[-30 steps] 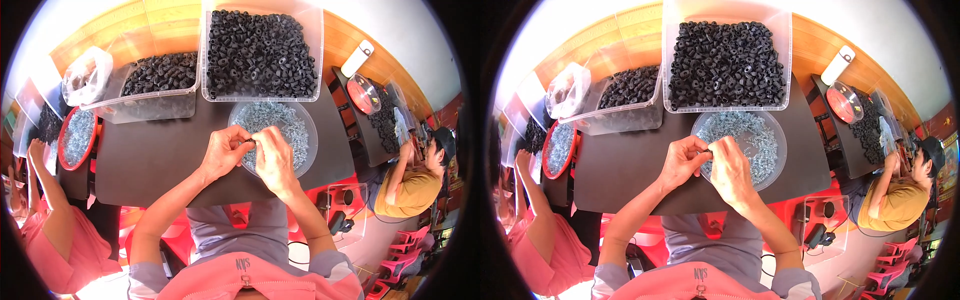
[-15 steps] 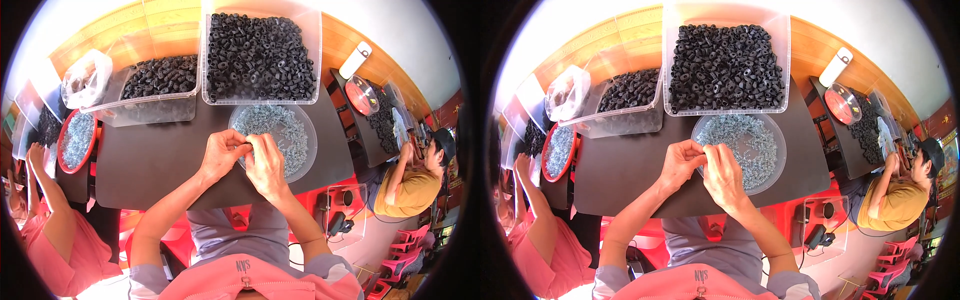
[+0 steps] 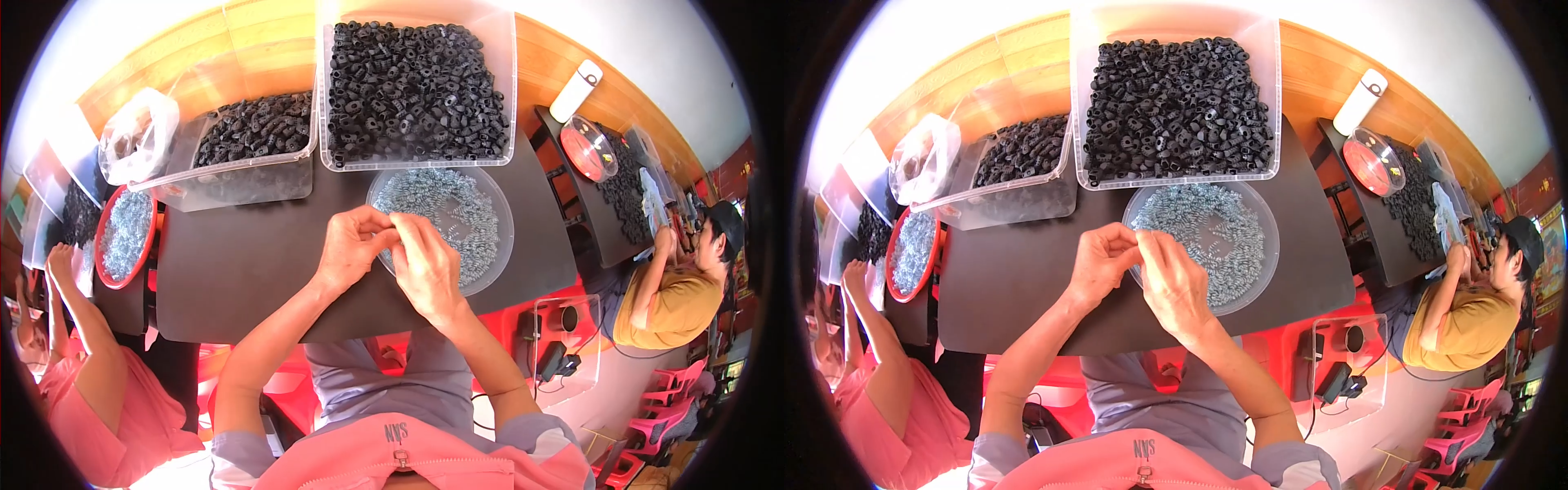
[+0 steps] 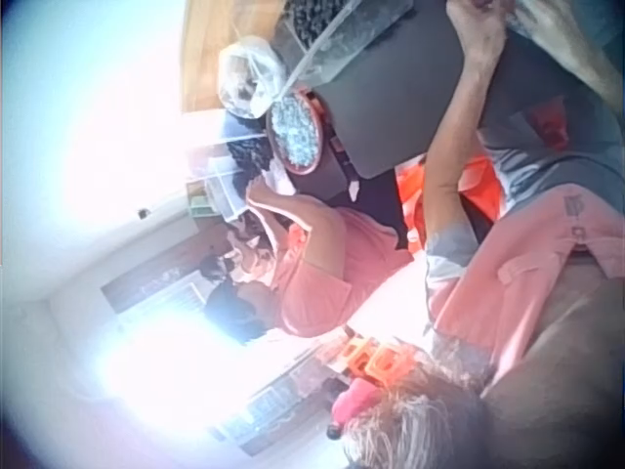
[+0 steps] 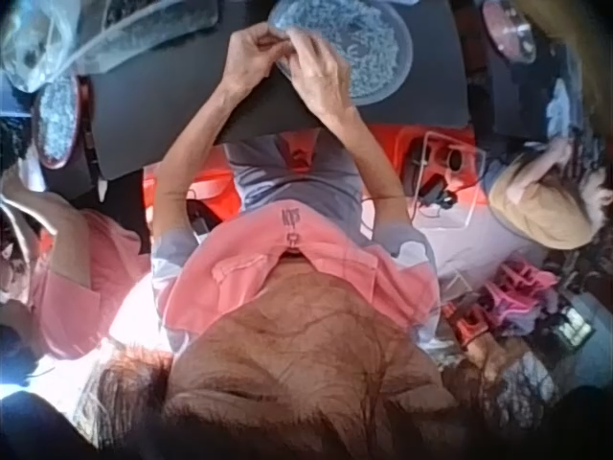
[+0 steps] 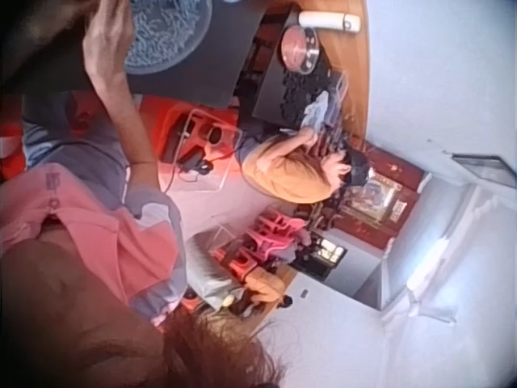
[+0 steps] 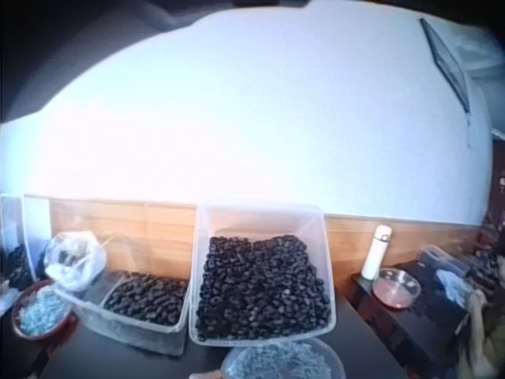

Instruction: Manually assembling small black plastic rings with grey inserts by hand at a workshop table.

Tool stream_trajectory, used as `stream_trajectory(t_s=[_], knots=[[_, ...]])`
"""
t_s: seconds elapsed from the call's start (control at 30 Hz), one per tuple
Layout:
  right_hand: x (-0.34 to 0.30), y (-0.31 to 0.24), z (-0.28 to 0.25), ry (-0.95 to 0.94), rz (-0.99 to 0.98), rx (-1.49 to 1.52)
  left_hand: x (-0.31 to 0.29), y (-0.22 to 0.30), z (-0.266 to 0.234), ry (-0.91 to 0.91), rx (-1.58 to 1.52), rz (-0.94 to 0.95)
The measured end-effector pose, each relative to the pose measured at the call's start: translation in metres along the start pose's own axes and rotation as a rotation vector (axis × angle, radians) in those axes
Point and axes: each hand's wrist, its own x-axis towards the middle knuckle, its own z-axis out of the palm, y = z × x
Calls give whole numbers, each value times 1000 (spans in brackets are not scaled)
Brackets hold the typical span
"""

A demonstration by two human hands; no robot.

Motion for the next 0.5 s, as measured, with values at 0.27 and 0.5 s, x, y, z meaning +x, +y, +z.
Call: stream_trajectory(t_s=[0.27,0.5], knots=[[-7,60,-49,250,188,-95,-3,111,-62,967,514,868],[-15,74,-63,248,252,-65,39,118,-116,935,814,687]])
